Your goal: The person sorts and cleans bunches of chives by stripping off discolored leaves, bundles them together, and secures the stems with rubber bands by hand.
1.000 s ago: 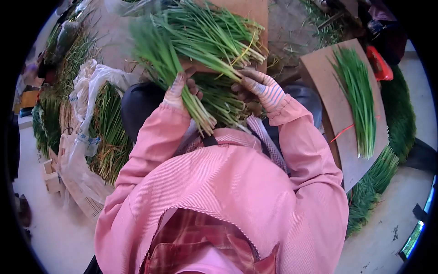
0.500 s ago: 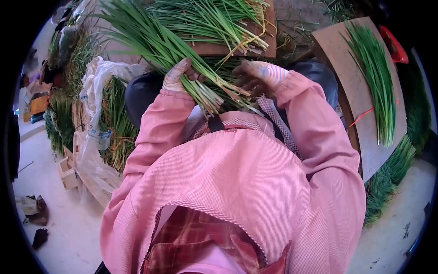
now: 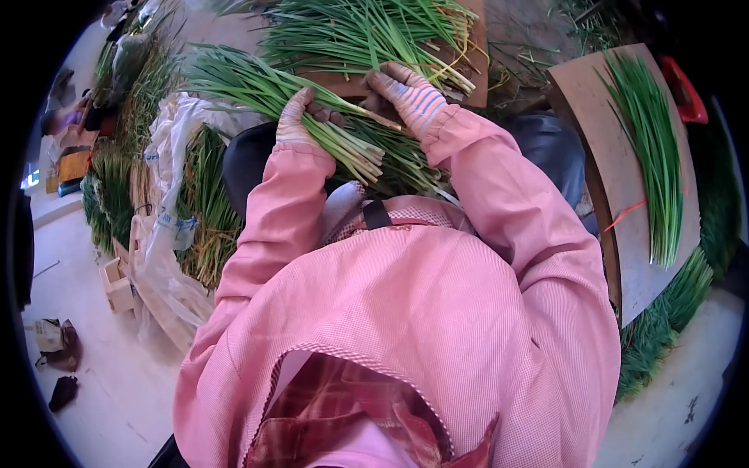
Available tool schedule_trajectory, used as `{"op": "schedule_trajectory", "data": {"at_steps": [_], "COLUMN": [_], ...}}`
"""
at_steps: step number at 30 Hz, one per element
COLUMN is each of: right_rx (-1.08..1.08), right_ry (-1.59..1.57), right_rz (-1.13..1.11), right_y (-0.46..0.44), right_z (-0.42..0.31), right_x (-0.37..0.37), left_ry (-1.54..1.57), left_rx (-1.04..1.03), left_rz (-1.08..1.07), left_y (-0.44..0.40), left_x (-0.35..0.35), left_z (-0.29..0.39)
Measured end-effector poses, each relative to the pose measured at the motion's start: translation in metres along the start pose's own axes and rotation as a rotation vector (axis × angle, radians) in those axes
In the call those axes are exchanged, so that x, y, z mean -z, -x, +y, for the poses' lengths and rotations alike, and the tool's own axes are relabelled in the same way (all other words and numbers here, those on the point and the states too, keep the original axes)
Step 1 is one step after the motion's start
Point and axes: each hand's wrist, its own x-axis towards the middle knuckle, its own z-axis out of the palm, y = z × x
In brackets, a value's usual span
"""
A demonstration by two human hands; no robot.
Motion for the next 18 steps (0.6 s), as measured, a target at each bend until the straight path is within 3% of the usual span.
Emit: {"op": "schedule_trajectory", "data": {"at_steps": [2, 6, 8, 10, 11, 12, 14, 16, 18], "right_rx": [0.07, -0.037, -0.266, -0.314, -0.354, -0.334, -0.11, 0.065, 0.351], "right_ry": [0.041, 0.362, 0.879, 1.353, 1.624, 1.902, 1.995, 1.81, 1.762], "right_rz": [0.164, 0.005, -0.205, -0.217, -0.351, -0.268, -0.125, -0.003, -0.028], "right_y": [0.002, 0.014, 0.016, 0.032, 0.044, 0.06, 0.058, 0.053, 0.041], "right_z": [0.001, -0.017, -0.031, -0.035, -0.051, -0.069, -0.074, -0.08, -0.062], "right_x": [-0.004, 0.02, 0.058, 0.081, 0.067, 0.029, 0.006, -0.037, -0.041], "left_ry": [0.005, 0.029, 0.051, -0.021, -0.067, -0.115, -0.117, -0.125, -0.154], "left_rx": [-0.02, -0.161, -0.24, -0.287, -0.289, -0.289, -0.223, -0.169, -0.121], "left_rz": [-0.024, 0.115, 0.089, 0.138, 0.104, 0.072, -0.002, -0.082, -0.151], "left_y": [-0.005, -0.019, -0.025, -0.021, -0.024, -0.026, -0.013, -0.005, 0.005], "left_x": [0.002, 0.007, 0.014, 0.015, 0.018, 0.022, 0.011, -0.002, -0.013], "left_z": [0.011, 0.043, 0.059, 0.075, 0.076, 0.076, 0.062, 0.043, 0.023]}}
